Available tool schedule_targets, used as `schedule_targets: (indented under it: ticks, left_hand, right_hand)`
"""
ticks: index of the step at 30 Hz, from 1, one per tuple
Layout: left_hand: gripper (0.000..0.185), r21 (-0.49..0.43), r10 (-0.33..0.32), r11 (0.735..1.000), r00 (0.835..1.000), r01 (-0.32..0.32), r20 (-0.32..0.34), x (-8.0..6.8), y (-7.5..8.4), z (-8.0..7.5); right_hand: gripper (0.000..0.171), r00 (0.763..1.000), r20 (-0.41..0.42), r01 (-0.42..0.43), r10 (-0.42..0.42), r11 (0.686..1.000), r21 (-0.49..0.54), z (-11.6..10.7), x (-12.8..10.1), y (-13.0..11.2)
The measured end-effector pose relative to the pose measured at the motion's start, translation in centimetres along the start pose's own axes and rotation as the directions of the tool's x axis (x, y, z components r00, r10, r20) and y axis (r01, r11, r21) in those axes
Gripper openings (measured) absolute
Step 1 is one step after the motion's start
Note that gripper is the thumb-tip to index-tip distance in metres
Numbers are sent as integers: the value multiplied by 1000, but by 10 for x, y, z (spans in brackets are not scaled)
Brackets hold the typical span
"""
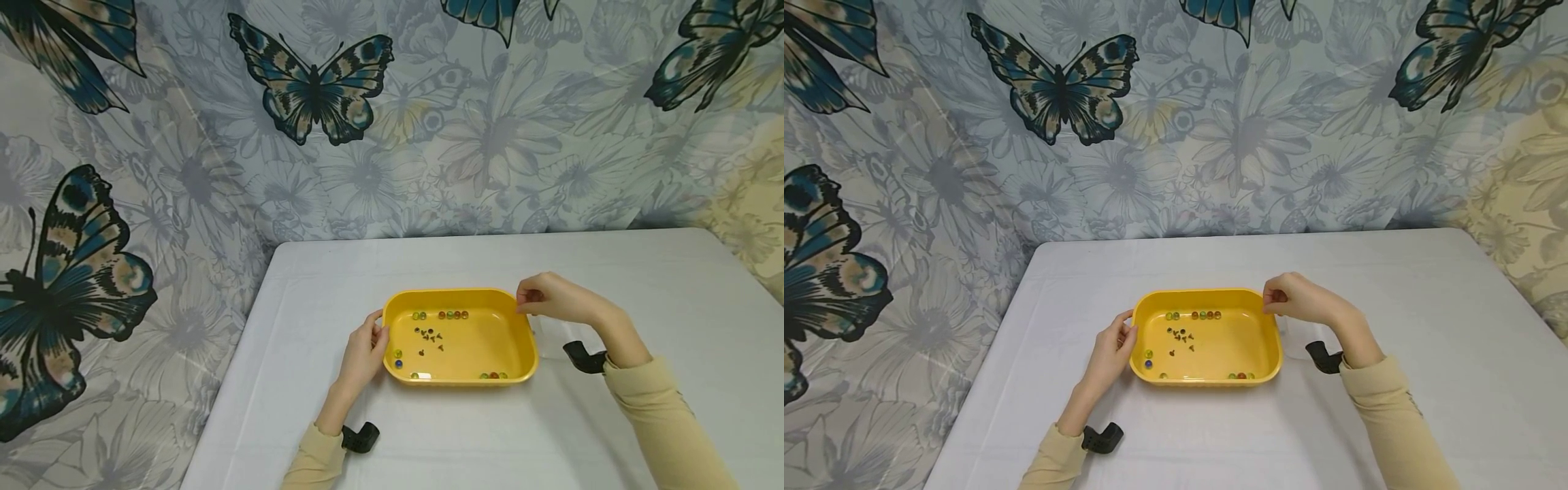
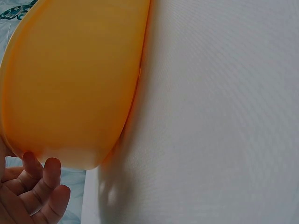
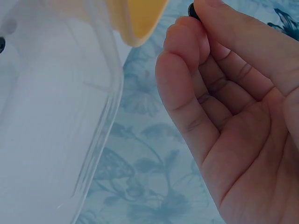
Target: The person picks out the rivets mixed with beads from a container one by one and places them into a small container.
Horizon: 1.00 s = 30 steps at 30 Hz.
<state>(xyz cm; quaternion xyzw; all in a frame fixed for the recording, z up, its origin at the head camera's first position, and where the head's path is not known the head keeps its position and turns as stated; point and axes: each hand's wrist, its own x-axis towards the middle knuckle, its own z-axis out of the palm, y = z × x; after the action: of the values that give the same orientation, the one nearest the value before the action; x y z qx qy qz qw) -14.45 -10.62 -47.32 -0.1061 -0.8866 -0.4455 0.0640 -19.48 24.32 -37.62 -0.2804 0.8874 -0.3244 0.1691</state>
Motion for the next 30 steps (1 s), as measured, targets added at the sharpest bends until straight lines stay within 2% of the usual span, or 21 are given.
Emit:
schedule_targets:
  ticks: [30]
  left_hand:
    - [35,0,1,1000,1000,-1,0,-1,1,0]
  right_hand:
    - [10,994,-110,8,-12,999,-37,-3,-31,23]
